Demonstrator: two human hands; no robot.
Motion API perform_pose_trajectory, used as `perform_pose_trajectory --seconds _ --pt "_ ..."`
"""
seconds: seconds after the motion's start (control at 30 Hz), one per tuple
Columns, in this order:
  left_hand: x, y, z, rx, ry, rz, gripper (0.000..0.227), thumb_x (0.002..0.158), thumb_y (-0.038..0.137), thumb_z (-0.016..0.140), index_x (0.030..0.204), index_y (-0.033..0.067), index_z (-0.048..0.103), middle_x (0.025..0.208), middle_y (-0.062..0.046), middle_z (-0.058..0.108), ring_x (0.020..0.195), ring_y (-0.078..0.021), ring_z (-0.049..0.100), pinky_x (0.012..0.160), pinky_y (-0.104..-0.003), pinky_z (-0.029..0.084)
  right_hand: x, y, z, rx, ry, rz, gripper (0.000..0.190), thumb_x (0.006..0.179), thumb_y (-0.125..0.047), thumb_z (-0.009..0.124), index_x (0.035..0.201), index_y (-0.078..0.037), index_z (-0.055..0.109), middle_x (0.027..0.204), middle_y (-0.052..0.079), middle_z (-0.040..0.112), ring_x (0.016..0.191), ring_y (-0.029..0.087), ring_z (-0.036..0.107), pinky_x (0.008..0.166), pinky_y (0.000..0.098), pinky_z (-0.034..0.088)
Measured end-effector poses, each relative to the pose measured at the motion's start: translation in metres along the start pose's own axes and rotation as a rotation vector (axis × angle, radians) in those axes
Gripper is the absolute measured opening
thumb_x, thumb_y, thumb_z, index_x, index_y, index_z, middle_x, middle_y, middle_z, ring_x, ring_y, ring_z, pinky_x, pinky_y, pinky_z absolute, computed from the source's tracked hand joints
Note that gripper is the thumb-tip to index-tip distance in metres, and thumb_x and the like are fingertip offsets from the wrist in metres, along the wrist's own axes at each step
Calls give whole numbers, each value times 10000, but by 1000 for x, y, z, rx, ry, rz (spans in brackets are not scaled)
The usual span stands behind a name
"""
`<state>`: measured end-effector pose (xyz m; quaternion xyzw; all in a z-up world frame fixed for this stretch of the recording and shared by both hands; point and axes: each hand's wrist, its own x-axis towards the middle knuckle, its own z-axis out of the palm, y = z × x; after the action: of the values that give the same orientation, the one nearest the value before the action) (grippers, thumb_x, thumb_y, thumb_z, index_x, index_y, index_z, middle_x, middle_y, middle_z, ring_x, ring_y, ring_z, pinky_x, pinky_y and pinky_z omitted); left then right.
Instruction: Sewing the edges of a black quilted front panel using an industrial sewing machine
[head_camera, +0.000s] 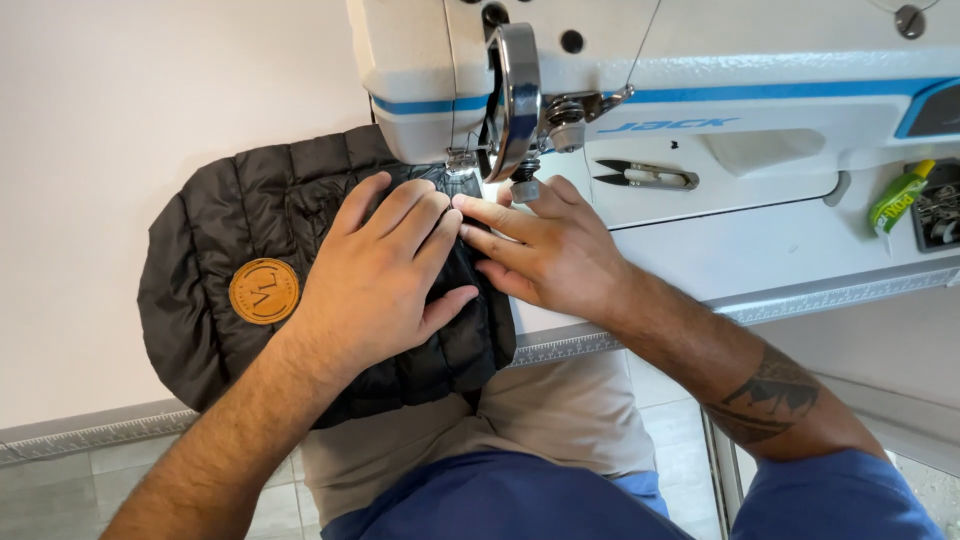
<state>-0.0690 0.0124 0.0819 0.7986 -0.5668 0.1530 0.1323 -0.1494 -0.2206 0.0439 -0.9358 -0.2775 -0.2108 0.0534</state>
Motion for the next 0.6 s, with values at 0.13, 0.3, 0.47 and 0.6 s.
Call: perform_pose_trajectory --seconds 0.13,0.3,0.47,0.6 --pt "0 -4 3 11 -15 15 536 889 475 697 1185 29 666 1274 -141 623 1221 -298 567 1100 -488 419 3 3 1 24 50 18 276 1044 -315 671 1244 -139 741 1432 14 643 814 279 523 721 407 402" --pt "0 -8 6 37 -53 -25 553 903 574 680 1172 92 648 1402 -199 581 1201 -337 575 1028 -467 436 6 3 1 45 57 18 261 1037 -325 699 1184 -110 718 1375 29 659 803 270 524 738 390 416" --pt "-3 -9 8 83 -101 -38 628 878 625 650 1231 106 627 1444 -203 550 1209 -344 551 1005 -457 438 1 5 6 67 11 19 273 1056 -329 688 1227 -117 708 1473 18 597 884 281 561 748 413 400" --pt "-5 -10 12 92 -123 -58 714 883 668 620 1327 109 603 1450 -219 528 1212 -370 536 1027 -468 426 0 7 9 83 -2 -1 326 1081 -362 652 1281 -115 723 1497 18 593 1090 261 670 780 415 408"
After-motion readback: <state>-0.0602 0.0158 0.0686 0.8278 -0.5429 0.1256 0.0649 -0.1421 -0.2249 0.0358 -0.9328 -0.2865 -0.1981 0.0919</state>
